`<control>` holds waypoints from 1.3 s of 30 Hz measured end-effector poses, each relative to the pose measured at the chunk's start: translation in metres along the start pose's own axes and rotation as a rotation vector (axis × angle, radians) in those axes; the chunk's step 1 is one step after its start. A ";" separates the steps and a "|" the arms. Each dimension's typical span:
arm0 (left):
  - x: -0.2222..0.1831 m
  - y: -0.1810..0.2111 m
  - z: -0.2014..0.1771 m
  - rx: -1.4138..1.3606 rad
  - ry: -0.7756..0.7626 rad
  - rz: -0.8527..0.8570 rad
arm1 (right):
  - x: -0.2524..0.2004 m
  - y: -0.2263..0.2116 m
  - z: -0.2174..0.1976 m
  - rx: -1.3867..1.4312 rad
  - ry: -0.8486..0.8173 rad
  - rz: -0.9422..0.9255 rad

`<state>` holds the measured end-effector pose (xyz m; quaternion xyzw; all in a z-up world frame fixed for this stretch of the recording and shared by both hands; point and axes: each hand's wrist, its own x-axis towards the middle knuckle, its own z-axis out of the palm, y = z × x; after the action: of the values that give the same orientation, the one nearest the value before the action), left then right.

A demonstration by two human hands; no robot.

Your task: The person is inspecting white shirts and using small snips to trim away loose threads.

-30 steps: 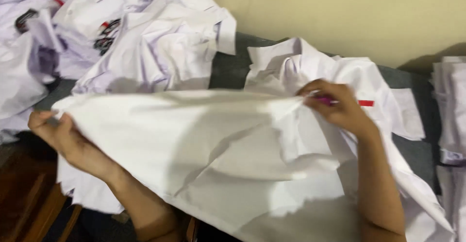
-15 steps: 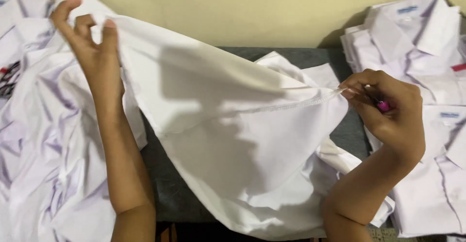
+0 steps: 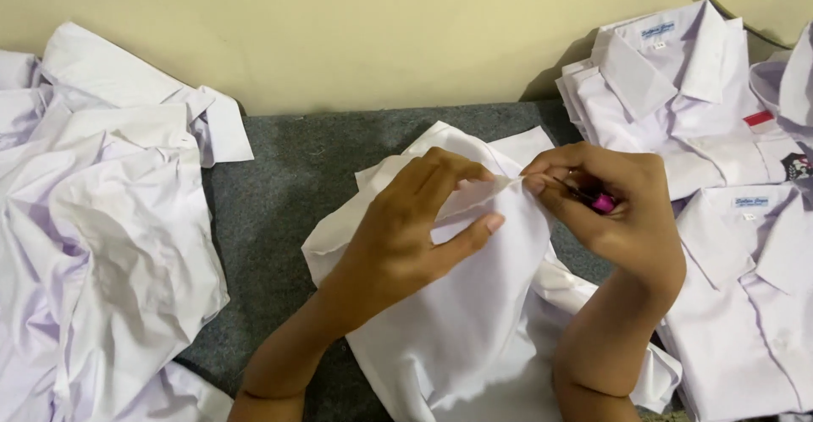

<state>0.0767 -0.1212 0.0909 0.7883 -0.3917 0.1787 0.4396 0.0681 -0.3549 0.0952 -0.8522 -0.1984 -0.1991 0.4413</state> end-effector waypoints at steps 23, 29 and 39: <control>-0.004 -0.002 -0.027 -0.309 -0.171 -0.325 | 0.011 -0.009 0.009 0.139 -0.084 -0.149; -0.005 0.004 -0.025 -0.323 -0.114 -0.373 | 0.013 -0.014 0.006 0.163 -0.203 -0.204; -0.004 0.009 -0.034 -0.339 -0.089 -0.175 | 0.004 0.011 0.002 0.207 -0.240 -0.089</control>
<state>0.0692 -0.0933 0.1117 0.7411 -0.3650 0.0363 0.5623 0.0771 -0.3585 0.0889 -0.8102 -0.3066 -0.0939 0.4906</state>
